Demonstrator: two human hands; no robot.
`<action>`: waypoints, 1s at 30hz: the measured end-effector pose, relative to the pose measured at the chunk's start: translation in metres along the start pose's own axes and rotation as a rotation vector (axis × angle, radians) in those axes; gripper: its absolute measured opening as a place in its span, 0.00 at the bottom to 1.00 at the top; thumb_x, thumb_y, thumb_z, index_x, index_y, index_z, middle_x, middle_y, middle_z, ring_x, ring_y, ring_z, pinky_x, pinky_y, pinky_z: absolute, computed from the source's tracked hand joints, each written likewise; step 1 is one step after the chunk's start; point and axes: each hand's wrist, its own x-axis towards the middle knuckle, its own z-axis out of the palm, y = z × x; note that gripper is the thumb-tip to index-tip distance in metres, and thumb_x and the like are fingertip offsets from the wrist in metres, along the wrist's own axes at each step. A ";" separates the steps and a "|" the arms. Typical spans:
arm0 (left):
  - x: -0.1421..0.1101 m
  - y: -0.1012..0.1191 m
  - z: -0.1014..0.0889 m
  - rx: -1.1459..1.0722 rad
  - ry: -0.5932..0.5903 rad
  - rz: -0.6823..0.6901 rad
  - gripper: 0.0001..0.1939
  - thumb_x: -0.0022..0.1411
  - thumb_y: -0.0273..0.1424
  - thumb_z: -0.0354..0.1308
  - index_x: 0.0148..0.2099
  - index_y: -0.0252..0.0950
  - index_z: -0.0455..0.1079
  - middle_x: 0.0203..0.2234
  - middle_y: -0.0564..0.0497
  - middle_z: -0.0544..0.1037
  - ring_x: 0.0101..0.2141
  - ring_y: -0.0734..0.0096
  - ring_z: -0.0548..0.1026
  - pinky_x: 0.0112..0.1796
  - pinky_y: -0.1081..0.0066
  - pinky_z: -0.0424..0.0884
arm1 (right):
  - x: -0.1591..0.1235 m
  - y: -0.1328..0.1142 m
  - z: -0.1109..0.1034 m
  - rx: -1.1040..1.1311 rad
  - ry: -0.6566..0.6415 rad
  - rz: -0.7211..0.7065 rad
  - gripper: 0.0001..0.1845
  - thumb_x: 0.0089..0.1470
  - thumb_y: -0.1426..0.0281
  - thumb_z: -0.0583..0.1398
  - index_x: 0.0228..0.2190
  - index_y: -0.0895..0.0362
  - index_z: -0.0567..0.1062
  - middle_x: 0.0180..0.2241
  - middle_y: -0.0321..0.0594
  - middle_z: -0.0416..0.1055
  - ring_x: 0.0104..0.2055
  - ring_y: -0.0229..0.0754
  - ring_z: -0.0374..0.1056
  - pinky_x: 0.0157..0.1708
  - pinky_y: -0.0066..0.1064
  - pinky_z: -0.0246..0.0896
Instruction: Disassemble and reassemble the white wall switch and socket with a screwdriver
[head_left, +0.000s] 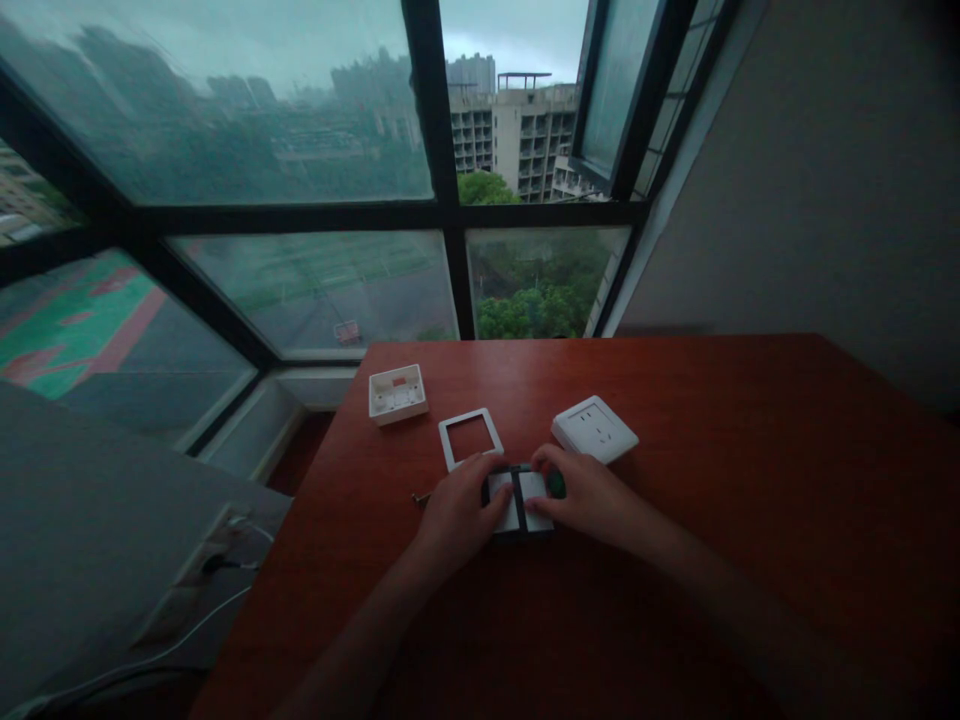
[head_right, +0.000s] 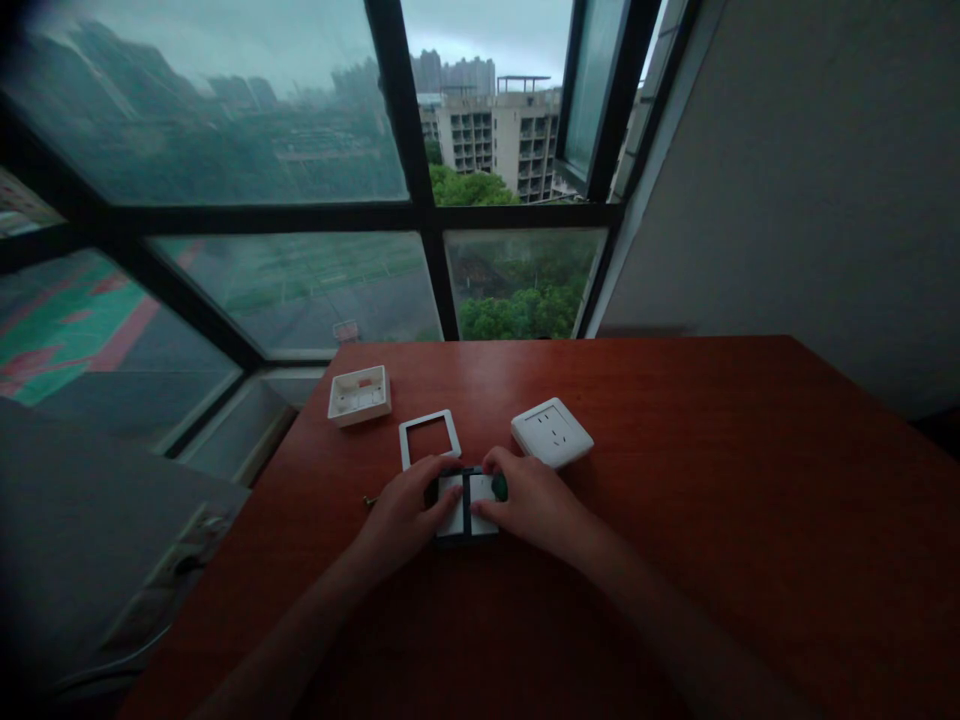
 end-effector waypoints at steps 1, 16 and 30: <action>0.000 0.000 0.000 0.002 0.001 -0.001 0.13 0.62 0.32 0.54 0.49 0.39 0.70 0.44 0.47 0.77 0.44 0.60 0.75 0.46 0.62 0.70 | -0.001 0.000 0.001 -0.010 0.001 0.003 0.18 0.44 0.66 0.67 0.38 0.54 0.71 0.33 0.37 0.74 0.34 0.42 0.70 0.32 0.31 0.58; -0.002 -0.001 0.005 0.003 0.002 0.002 0.13 0.64 0.33 0.53 0.51 0.40 0.68 0.48 0.47 0.75 0.48 0.59 0.73 0.50 0.60 0.68 | 0.000 -0.012 -0.002 -0.043 0.059 -0.016 0.11 0.49 0.70 0.65 0.37 0.54 0.73 0.35 0.39 0.76 0.39 0.44 0.71 0.37 0.33 0.59; -0.003 0.001 0.004 0.004 -0.021 0.010 0.14 0.66 0.34 0.52 0.52 0.40 0.68 0.49 0.48 0.75 0.48 0.61 0.73 0.50 0.63 0.68 | 0.004 -0.010 -0.011 0.055 0.056 -0.030 0.10 0.49 0.70 0.64 0.37 0.55 0.76 0.36 0.39 0.76 0.39 0.42 0.71 0.39 0.32 0.62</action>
